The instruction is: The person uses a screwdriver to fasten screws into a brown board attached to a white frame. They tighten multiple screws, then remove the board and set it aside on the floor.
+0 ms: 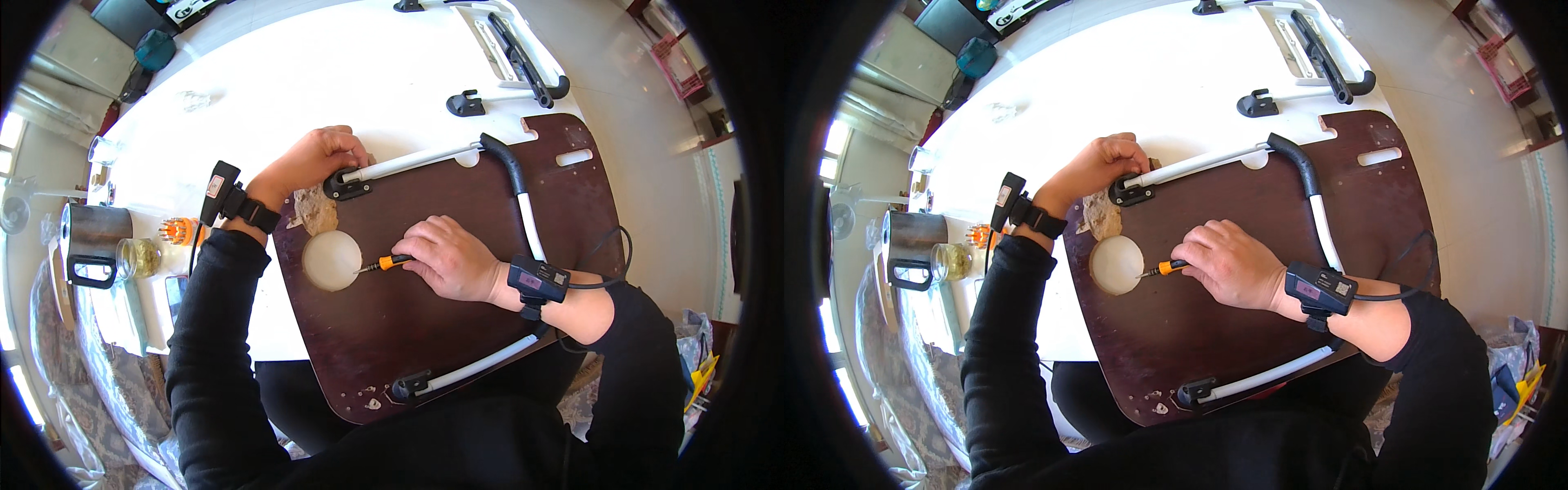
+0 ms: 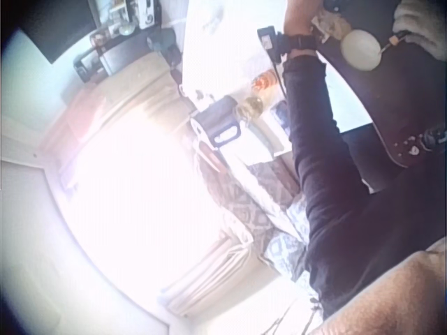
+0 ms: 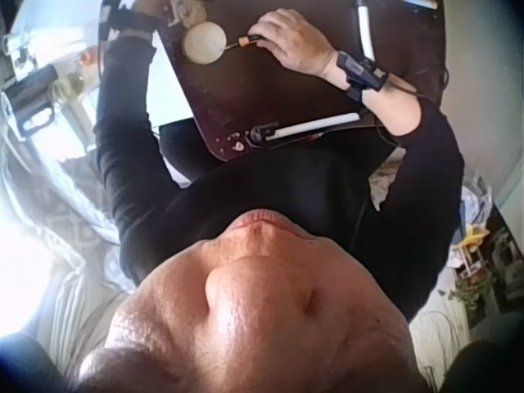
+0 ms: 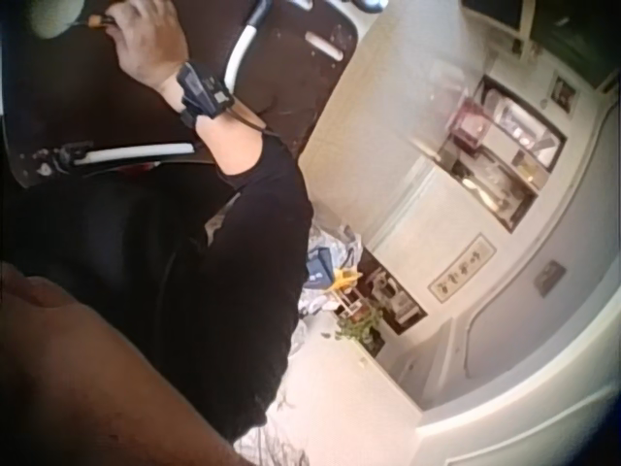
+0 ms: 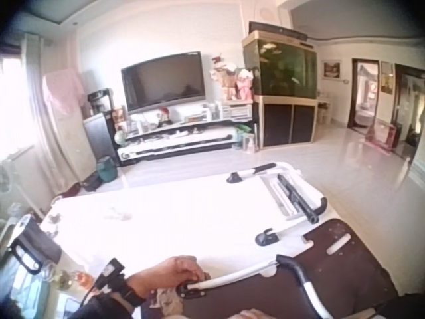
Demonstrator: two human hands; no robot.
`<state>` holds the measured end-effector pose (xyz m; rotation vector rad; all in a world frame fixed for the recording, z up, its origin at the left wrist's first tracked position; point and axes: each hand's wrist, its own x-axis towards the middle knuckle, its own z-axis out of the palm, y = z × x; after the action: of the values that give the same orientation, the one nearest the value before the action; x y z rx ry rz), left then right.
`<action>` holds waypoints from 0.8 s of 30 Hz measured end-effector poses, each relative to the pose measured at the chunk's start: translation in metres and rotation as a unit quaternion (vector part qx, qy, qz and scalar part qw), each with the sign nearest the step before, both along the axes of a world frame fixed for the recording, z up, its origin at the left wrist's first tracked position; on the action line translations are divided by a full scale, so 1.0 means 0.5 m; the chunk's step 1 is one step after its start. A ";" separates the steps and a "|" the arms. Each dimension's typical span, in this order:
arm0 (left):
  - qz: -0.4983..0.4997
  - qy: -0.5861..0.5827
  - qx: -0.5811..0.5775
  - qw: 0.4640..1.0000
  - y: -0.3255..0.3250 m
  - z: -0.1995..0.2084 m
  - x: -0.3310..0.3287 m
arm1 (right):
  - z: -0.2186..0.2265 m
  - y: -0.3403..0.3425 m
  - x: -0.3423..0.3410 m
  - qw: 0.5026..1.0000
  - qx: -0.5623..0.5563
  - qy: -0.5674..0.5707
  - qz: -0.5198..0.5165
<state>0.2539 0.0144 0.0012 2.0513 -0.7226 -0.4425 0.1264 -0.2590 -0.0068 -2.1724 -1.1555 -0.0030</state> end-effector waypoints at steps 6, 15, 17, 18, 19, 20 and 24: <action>0.014 -0.046 0.044 0.998 -0.004 0.002 0.004 | 0.000 0.001 0.001 1.000 -0.004 0.003 0.000; 0.391 0.020 -0.135 0.910 -0.008 0.056 -0.208 | 0.010 -0.001 0.001 0.997 0.051 -0.046 -0.047; 0.409 0.079 -0.216 0.883 -0.029 0.058 -0.300 | 0.025 0.008 0.021 0.988 0.100 -0.099 -0.069; 0.420 0.111 -0.223 0.873 -0.038 0.058 -0.334 | 0.035 0.015 0.044 0.988 0.106 -0.076 -0.079; 0.431 0.121 -0.275 0.851 -0.054 0.052 -0.354 | 0.043 0.029 0.072 0.988 0.109 -0.012 -0.110; 0.446 0.139 -0.315 0.826 -0.069 0.047 -0.370 | 0.048 0.047 0.099 0.982 0.117 0.056 -0.141; 0.467 0.122 -0.271 0.833 -0.074 0.032 -0.340 | 0.058 0.127 0.228 0.986 -0.003 0.050 -0.157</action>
<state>0.0839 -0.0228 0.0172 1.5141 0.3308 0.0828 0.2405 -0.1955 0.0223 -2.3102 -0.7508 -0.0267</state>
